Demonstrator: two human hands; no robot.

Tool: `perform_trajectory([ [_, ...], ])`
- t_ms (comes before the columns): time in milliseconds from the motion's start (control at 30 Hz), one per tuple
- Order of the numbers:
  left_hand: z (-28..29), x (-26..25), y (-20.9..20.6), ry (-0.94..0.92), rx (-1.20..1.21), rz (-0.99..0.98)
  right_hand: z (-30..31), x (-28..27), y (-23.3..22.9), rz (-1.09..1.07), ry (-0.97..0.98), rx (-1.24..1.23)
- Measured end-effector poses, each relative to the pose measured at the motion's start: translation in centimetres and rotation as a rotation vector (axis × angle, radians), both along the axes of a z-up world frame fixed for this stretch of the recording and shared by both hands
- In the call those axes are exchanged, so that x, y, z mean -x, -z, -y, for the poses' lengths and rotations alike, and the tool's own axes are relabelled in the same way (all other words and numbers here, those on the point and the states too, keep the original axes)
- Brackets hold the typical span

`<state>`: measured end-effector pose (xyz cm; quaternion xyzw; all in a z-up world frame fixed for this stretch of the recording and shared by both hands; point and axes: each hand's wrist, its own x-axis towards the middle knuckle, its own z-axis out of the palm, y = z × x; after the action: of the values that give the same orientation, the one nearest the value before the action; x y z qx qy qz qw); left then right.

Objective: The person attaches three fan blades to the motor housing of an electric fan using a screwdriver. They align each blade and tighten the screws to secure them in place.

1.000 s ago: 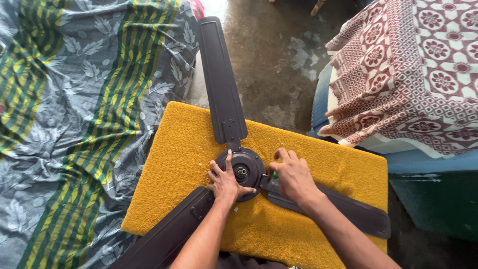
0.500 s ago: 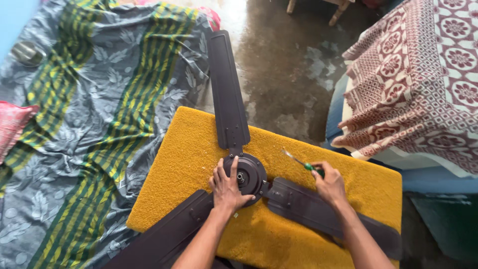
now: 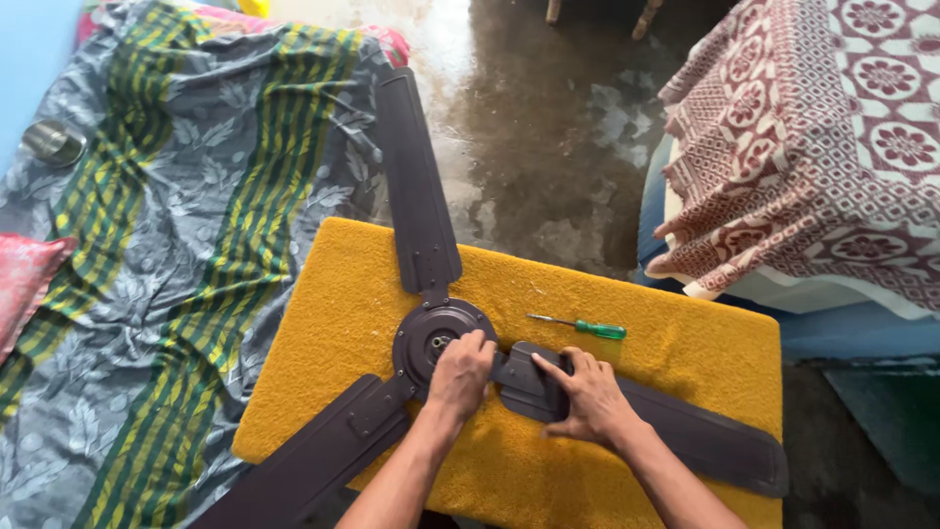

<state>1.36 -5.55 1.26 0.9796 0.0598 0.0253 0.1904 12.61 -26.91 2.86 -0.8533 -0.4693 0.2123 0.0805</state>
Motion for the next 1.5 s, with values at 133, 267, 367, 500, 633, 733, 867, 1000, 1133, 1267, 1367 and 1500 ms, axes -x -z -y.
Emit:
perform_trajectory([
  [133,-0.8,-1.7,2.2,0.032,0.007,-0.039,-0.7,-0.3,-1.0,0.012,-0.013,0.138],
  [267,-0.9,-2.3,4.1,0.085,-0.076,-0.052,-0.7,-0.2,-1.3,0.032,-0.036,0.162],
  [367,-0.2,-3.1,4.5,0.115,-0.156,-0.134,-0.7,-0.4,-1.4,0.03,-0.026,0.145],
  [500,0.2,-3.2,4.6,0.098,-0.239,-0.123,-0.8,0.1,-1.3,0.024,-0.013,0.155],
  [633,-0.2,-2.9,5.0,0.114,-0.184,-0.242,-0.8,0.4,-1.2,0.022,-0.016,0.14],
  [733,-0.9,-2.9,5.6,0.181,-0.199,-0.182,-0.8,0.4,-1.3,0.003,-0.007,0.166],
  [867,-1.0,-3.1,5.8,0.199,-0.313,-0.152,-1.0,0.6,-1.3,-0.001,-0.004,0.154],
  [1000,-0.5,-2.3,4.5,0.124,-0.206,-0.231,-1.0,0.7,-1.4,-0.007,-0.001,0.19],
  [1133,-0.7,-2.3,3.2,0.127,-0.25,-0.159,-1.1,0.9,-1.6,-0.002,0.006,0.191],
  [1267,-0.6,-2.4,2.7,0.122,-0.242,-0.194,-1.2,1.1,-1.8,0.006,0.006,0.188],
  [1367,-0.6,-2.2,2.8,0.104,-0.146,-0.245,-1.2,1.1,-1.9,0.008,0.013,0.182],
  [1500,-0.7,-2.0,3.1,0.124,-0.146,-0.157,-1.1,1.3,-2.0,0.043,0.012,0.196],
])
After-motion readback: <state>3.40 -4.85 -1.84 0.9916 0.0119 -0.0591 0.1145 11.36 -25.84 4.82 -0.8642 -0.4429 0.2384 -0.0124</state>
